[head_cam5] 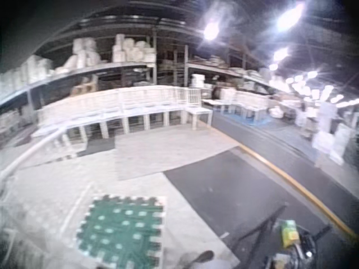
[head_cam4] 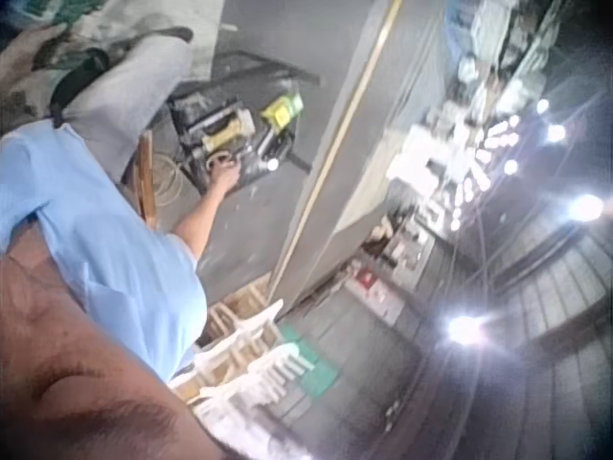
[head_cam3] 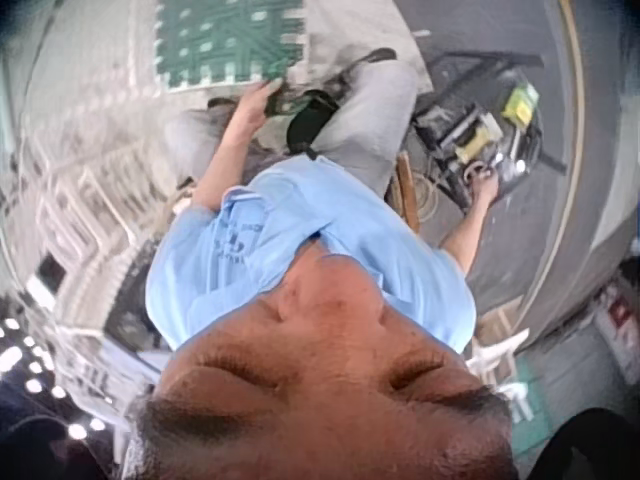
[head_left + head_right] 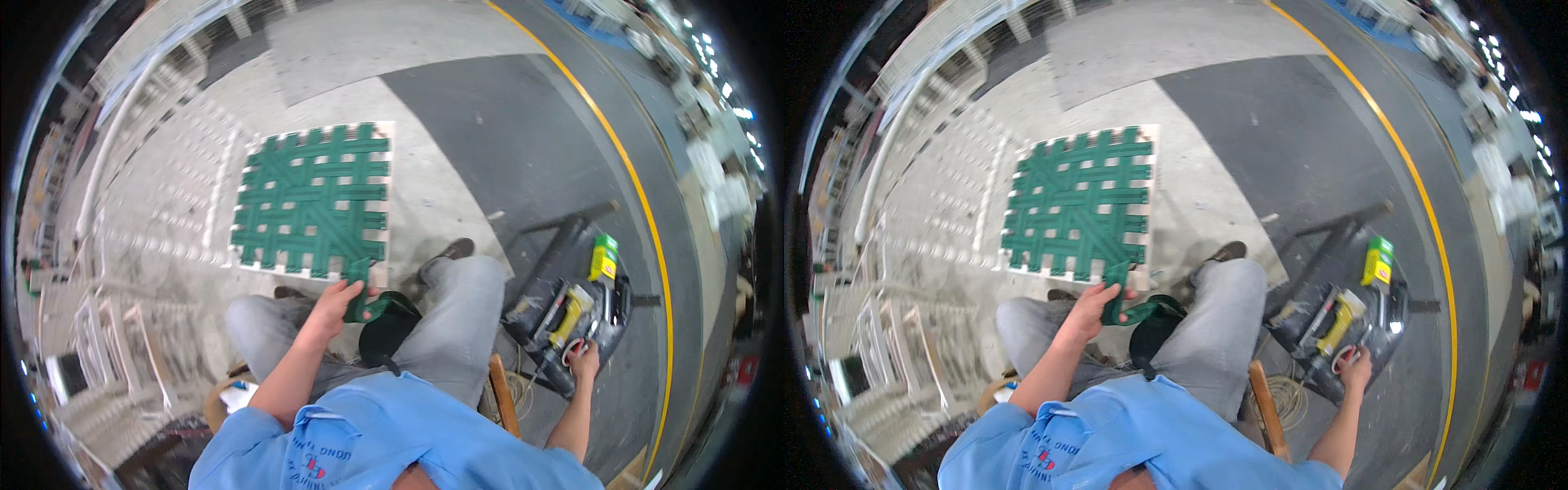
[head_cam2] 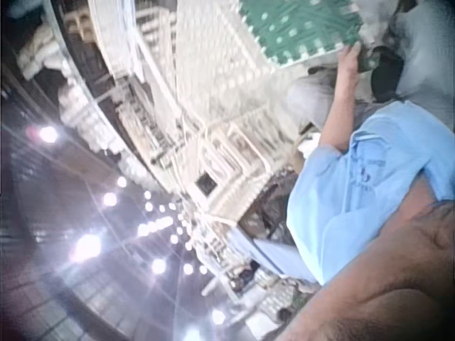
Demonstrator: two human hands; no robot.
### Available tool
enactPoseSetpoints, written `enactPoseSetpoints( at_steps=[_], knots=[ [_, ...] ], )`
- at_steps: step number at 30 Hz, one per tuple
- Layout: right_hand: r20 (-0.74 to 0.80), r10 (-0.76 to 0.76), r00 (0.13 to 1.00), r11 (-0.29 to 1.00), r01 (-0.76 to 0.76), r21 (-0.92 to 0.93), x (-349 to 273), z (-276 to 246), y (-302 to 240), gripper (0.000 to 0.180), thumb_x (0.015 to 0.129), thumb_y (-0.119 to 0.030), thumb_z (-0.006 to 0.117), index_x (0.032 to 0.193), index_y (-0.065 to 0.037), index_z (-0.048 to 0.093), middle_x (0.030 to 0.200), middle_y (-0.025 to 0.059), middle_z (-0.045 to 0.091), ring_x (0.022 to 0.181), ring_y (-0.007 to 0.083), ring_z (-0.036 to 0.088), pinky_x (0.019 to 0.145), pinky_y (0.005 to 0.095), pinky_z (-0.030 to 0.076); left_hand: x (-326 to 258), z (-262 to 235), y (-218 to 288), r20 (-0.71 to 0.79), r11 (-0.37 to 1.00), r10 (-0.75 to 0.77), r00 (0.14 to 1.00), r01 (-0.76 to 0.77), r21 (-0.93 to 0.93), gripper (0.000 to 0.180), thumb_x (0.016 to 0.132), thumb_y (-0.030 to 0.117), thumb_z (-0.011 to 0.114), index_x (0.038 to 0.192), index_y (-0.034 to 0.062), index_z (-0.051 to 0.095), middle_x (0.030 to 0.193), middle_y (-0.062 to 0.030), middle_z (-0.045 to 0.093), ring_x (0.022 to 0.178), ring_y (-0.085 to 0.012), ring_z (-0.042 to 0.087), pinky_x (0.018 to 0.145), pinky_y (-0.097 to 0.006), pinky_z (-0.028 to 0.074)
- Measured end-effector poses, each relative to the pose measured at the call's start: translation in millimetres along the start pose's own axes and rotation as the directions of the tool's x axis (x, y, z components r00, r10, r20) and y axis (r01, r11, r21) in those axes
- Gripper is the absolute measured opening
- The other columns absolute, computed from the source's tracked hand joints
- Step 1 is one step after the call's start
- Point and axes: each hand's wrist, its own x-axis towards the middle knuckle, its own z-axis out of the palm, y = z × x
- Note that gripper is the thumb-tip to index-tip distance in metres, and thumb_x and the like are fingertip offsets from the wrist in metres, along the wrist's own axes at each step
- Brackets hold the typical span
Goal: The person weaves green plastic webbing into the seat frame of a white wooden chair, then staples a white protective sheet over the woven seat. They use a staple gun to secure the webbing and the sheet, then place the finished chair with others.
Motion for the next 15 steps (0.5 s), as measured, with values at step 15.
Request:
enactPoseSetpoints(
  at_steps=[15],
  knots=[
    [0.045,-0.805,0.591,0.560,0.733,0.386,-40.9,-54.2,-230.0,0.059,0.081,-0.019,0.086,0.133,-0.006,0.059,0.112,0.0145,0.070,0.100,0.0268,0.068,0.089,0.0379,0.054,29.0,-24.7,53.4,-0.019,0.984,0.057,0.998,-0.060,-0.166,0.028,0.106,0.024,0.058,0.115,-0.0014,0.066,0.092,-0.0116,0.074,0.068,-0.0208,0.070,0.066,-0.033,0.060]
  ],
)
